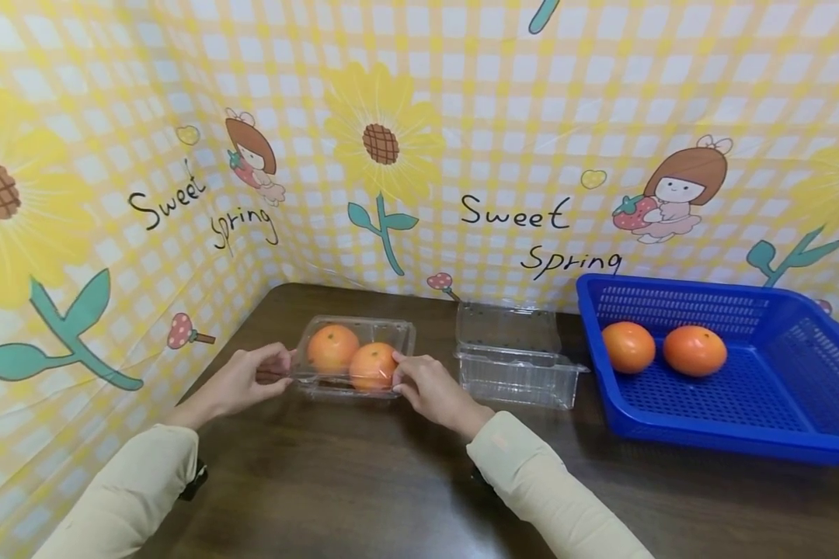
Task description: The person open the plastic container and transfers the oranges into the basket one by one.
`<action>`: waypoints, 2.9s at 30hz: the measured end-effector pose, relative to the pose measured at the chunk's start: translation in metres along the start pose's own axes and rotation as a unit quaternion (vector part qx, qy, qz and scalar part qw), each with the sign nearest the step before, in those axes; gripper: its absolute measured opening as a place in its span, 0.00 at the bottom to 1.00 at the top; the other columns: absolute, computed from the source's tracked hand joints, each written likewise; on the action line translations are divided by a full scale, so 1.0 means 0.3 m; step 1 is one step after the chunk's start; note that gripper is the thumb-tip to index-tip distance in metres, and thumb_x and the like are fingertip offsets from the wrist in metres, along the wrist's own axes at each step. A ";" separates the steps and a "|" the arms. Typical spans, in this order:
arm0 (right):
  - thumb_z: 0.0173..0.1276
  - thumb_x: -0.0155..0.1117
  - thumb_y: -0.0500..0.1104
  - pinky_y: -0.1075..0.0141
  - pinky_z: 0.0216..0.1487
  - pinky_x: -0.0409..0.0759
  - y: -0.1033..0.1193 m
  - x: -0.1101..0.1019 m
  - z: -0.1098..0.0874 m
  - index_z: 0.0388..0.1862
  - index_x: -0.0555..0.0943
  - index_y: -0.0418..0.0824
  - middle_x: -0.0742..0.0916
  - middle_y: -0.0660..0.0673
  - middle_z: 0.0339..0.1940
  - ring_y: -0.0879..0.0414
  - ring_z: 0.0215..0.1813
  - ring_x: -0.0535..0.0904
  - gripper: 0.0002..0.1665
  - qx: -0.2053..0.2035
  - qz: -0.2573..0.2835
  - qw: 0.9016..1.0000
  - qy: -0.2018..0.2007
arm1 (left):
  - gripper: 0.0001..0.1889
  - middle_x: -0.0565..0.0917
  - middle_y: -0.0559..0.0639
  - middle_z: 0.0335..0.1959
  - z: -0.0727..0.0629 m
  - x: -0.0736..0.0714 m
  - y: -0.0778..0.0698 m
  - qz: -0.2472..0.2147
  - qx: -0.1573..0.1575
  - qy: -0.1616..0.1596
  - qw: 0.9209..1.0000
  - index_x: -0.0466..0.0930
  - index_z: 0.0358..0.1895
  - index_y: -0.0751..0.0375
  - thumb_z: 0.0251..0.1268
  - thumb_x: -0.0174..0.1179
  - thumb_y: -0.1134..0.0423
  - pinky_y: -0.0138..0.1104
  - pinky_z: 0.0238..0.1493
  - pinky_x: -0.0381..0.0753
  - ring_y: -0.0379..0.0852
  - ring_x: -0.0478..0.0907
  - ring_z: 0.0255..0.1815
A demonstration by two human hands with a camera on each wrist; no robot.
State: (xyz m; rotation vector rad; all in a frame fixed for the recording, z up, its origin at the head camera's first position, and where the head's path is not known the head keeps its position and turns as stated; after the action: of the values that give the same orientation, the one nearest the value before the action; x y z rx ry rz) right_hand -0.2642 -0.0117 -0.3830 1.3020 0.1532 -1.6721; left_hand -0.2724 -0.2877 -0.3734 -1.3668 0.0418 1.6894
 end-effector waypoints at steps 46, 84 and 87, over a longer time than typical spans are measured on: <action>0.57 0.62 0.35 0.62 0.51 0.72 -0.005 0.007 0.000 0.26 0.74 0.41 0.82 0.45 0.46 0.52 0.55 0.72 0.05 -0.001 -0.006 1.000 -0.011 | 0.06 0.77 0.67 0.46 -0.029 0.028 -0.023 0.060 0.008 -0.044 0.997 0.75 0.27 0.64 0.54 0.56 0.78 0.30 0.31 0.78 0.56 0.78 0.40; 0.58 0.62 0.36 0.62 0.51 0.72 -0.006 0.001 0.000 0.25 0.74 0.41 0.81 0.43 0.47 0.52 0.56 0.72 0.06 -0.008 -0.007 1.000 -0.002 | 0.07 0.75 0.66 0.49 -0.020 0.020 -0.017 0.036 -0.020 -0.039 0.998 0.77 0.26 0.61 0.51 0.58 0.78 0.37 0.38 0.78 0.56 0.77 0.42; 0.58 0.62 0.35 0.62 0.51 0.72 -0.005 0.004 0.001 0.25 0.74 0.41 0.82 0.43 0.47 0.52 0.56 0.72 0.05 -0.007 -0.004 1.000 -0.004 | 0.07 0.75 0.68 0.48 -0.023 0.022 -0.013 0.022 -0.017 -0.035 0.999 0.77 0.27 0.64 0.51 0.56 0.79 0.37 0.39 0.77 0.57 0.77 0.43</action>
State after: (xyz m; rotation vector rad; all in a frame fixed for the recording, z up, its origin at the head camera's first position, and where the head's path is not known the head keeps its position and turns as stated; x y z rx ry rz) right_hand -0.2653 -0.0117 -0.3845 1.2867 0.1661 -1.6802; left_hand -0.2643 -0.2852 -0.3793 -1.3398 0.0043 1.7813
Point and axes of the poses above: each hand's wrist, its own z-axis towards the middle knuckle, its own x-axis out of the palm, y = z × x, the point moved 3 cm from there along z, towards the middle knuckle
